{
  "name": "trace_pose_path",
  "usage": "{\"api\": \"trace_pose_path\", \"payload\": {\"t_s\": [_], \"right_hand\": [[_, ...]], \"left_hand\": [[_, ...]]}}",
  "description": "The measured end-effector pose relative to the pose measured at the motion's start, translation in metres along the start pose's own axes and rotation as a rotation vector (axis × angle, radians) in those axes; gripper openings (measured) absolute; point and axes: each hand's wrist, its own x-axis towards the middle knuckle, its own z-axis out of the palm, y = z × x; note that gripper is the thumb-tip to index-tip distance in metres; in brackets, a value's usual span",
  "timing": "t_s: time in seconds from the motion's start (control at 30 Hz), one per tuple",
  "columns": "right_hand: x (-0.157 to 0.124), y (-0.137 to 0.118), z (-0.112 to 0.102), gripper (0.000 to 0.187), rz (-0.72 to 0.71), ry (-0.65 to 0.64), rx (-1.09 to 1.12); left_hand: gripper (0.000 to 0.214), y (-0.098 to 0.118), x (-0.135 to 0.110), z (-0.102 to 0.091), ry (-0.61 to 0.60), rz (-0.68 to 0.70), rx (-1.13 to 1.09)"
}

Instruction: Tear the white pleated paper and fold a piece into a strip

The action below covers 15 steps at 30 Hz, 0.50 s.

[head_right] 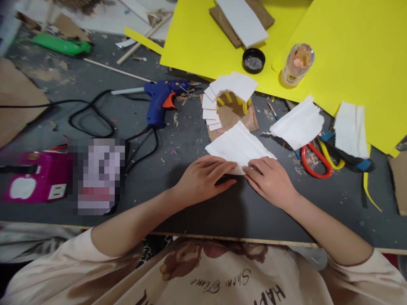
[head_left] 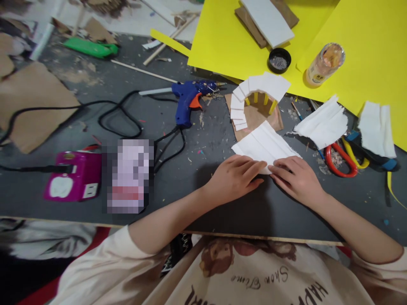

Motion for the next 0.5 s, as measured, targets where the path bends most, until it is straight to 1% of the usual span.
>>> {"api": "trace_pose_path", "payload": {"t_s": [0.1,0.2,0.27,0.37,0.5], "right_hand": [[0.0014,0.0001,0.0008,0.018,0.007,0.008,-0.029],[0.0022,0.0004,0.0001,0.015,0.009,0.013,-0.02],[0.0024,0.0008,-0.0006,0.013,0.013,0.016,0.0],[0.003,0.0013,-0.0013,0.012,0.035,0.006,0.009],[0.0045,0.0014,-0.0014,0.014,0.105,-0.001,0.05]], "left_hand": [[0.017,-0.0011,0.0012,0.0006,-0.064,0.021,0.025],[0.011,-0.0033,0.0011,0.0037,-0.027,0.004,0.047],[0.011,-0.0045,0.0009,0.0052,-0.014,-0.02,0.043],[0.013,-0.0053,0.0015,0.0045,-0.042,-0.094,-0.013],[0.014,-0.0057,0.0033,0.0006,-0.078,-0.226,-0.093]]}}
